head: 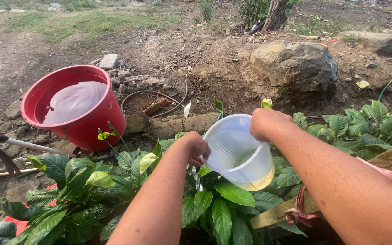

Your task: The person waters several potted plants using a measuring cup filled with water from a red bucket.

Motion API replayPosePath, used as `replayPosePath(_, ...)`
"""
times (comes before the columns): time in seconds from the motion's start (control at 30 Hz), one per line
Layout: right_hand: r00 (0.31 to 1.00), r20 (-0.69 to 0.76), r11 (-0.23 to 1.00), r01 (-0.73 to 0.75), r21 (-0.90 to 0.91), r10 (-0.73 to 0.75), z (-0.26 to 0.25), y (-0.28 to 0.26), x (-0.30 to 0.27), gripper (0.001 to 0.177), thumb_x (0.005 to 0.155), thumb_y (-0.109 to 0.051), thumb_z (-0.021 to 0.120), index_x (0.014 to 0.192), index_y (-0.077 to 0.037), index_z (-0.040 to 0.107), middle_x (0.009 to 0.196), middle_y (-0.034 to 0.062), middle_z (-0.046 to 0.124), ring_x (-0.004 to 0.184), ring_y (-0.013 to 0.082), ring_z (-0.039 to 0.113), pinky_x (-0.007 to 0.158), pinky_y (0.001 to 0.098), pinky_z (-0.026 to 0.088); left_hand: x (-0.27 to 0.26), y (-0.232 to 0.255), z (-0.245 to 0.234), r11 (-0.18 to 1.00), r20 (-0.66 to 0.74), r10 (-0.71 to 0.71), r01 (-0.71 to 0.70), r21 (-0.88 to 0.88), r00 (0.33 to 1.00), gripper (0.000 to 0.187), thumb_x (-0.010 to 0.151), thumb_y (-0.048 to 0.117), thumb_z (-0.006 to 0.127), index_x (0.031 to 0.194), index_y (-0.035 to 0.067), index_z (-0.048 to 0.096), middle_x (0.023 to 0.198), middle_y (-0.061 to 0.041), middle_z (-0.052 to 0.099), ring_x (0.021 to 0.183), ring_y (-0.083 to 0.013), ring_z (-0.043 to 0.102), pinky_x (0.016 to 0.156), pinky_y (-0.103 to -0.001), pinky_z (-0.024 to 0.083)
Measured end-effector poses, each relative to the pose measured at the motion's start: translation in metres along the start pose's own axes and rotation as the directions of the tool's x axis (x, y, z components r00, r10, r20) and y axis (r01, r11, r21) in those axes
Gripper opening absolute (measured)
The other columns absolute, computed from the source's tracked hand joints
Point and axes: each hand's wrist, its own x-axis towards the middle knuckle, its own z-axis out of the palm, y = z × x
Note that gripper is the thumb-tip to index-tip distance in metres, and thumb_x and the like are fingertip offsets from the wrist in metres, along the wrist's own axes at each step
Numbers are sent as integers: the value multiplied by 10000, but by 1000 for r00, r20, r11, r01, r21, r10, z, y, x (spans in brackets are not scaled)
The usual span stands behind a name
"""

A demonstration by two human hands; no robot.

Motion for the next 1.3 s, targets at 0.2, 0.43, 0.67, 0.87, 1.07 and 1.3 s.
replayPosePath(0.2,1000,6,998,11,65,-11,11,-10,-4,265,845,-73,702,1094,-56,794,1101,196,767,1021,349,753,906,489,570,-26,-14,-19,992,-5,62,-63,-108,998,359,781,-133,670,1130,-52,701,1069,-172,731,845,-275,754,680,-351,675)
replayPosePath(0.43,996,-51,977,88,196,-79,23,-17,-10,254,872,-171,664,1026,-19,796,999,226,761,914,377,764,831,491,589,-56,-24,-41,997,-106,74,-76,-13,992,299,749,-78,702,1046,-43,690,1013,-162,745,823,-263,759,639,-331,661)
replayPosePath(0.67,973,-64,971,227,69,-223,35,-19,-14,178,804,-129,723,912,-14,804,890,241,768,813,345,779,736,452,613,-97,-33,-54,991,-200,136,-137,9,970,265,724,-86,692,984,-34,688,954,-146,738,816,-253,750,632,-344,651)
replayPosePath(0.87,906,-64,875,382,-297,-418,32,-3,-24,135,771,-136,741,872,-66,796,791,168,766,736,297,774,680,416,616,-141,-27,-50,984,-222,178,-174,36,959,246,712,-89,683,952,-53,720,936,-145,744,785,-240,749,616,-325,650)
replayPosePath(1.07,947,-133,955,284,-84,-293,37,29,-71,129,752,-127,746,855,-73,803,780,149,766,734,293,771,674,418,617,-182,-34,-20,979,-226,203,-200,38,953,217,703,-77,701,917,-52,712,919,-145,746,755,-219,754,616,-308,663)
replayPosePath(1.3,956,-118,963,265,-43,-268,69,85,-122,118,769,-150,730,824,-66,793,763,147,754,741,307,758,683,437,614,-202,-41,36,964,-169,264,-256,68,950,207,692,-94,678,898,-77,688,854,-184,722,706,-266,744,541,-346,617)
